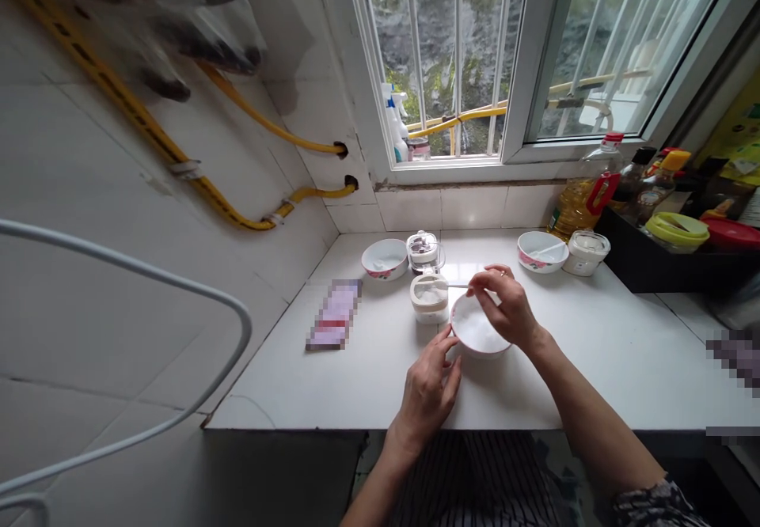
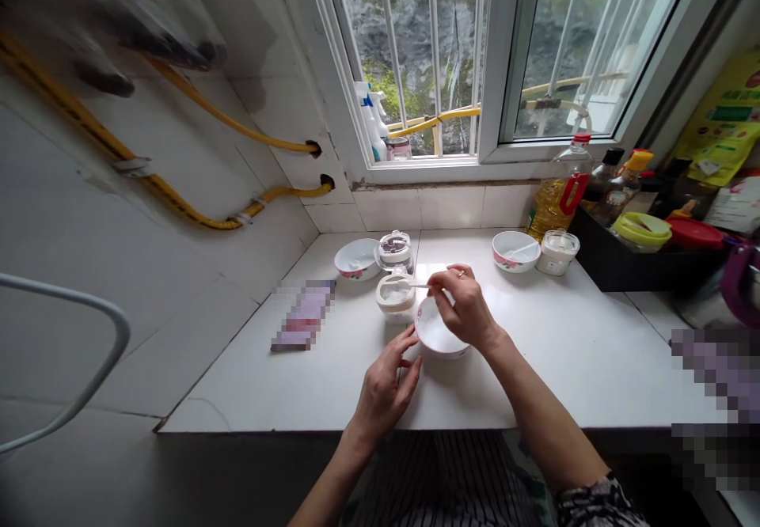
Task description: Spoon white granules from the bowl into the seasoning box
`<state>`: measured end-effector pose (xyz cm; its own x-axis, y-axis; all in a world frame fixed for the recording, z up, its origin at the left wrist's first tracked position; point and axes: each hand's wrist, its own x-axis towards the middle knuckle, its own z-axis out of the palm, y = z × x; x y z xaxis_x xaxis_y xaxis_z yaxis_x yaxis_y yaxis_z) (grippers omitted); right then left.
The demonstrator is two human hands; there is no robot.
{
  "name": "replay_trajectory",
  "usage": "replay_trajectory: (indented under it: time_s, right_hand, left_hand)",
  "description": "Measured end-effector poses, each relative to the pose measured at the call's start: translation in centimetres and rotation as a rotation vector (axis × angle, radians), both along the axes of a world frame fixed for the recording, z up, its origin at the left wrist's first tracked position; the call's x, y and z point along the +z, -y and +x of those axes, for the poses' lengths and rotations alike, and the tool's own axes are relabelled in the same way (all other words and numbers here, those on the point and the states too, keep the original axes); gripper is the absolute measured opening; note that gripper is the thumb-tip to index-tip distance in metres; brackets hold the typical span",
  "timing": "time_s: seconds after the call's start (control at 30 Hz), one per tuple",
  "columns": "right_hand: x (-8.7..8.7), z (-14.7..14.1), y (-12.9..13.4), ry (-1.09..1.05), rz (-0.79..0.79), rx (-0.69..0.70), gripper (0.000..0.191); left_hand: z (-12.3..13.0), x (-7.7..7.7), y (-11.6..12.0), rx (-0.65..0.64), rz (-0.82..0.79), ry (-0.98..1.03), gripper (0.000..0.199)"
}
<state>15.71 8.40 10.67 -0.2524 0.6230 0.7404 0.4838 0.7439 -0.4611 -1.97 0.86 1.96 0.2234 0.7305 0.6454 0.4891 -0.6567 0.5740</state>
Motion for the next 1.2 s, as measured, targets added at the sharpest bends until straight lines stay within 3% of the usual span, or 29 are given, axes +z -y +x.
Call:
replay_trajectory:
  time_s: [0.13, 0.23, 0.33, 0.43, 0.6, 0.7, 1.2]
  right_hand:
    - [0.4, 1.4, -0.2, -0.186, -0.238, -0.112, 0.014]
    - [0.3, 1.8, -0.8, -0.102, -0.284, -0.160, 0.015]
    - [0.0, 1.4, -1.2, 0.039, -0.312, -0.121, 0.016]
    - [-0.4, 0.7, -1.2, 0.059, -0.435, -0.017, 0.017]
    - [-0.6, 0.7, -1.2, -0.239, -0.763, 0.061, 0.013]
    - [-0.5, 1.2, -1.7, -0.424, -0.882, 0.102, 0.010]
    - [-0.4, 2.9, -3.1, -0.602, -0.880, 0.109, 0.009]
  left_hand:
    - [0.0, 0.0, 0.0, 0.009, 0.000, 0.005, 0.034]
    - [0.0, -0.2, 0.0, 0.005, 0.004, 0.010, 0.035]
    - [-0.1, -0.3, 0.0, 0.003, 0.008, 0.001, 0.036]
    - [-0.1, -0.4, 0.0, 0.005, 0.003, -0.005, 0.036]
    - [-0.1, -0.3, 0.1, 0.003, -0.003, 0.001, 0.034]
    - [-0.1, -0.2, 0.1, -0.009, -0.007, 0.013, 0.037]
    - [-0.3, -0.2, 0.0, 0.035, 0.065, -0.097, 0.042]
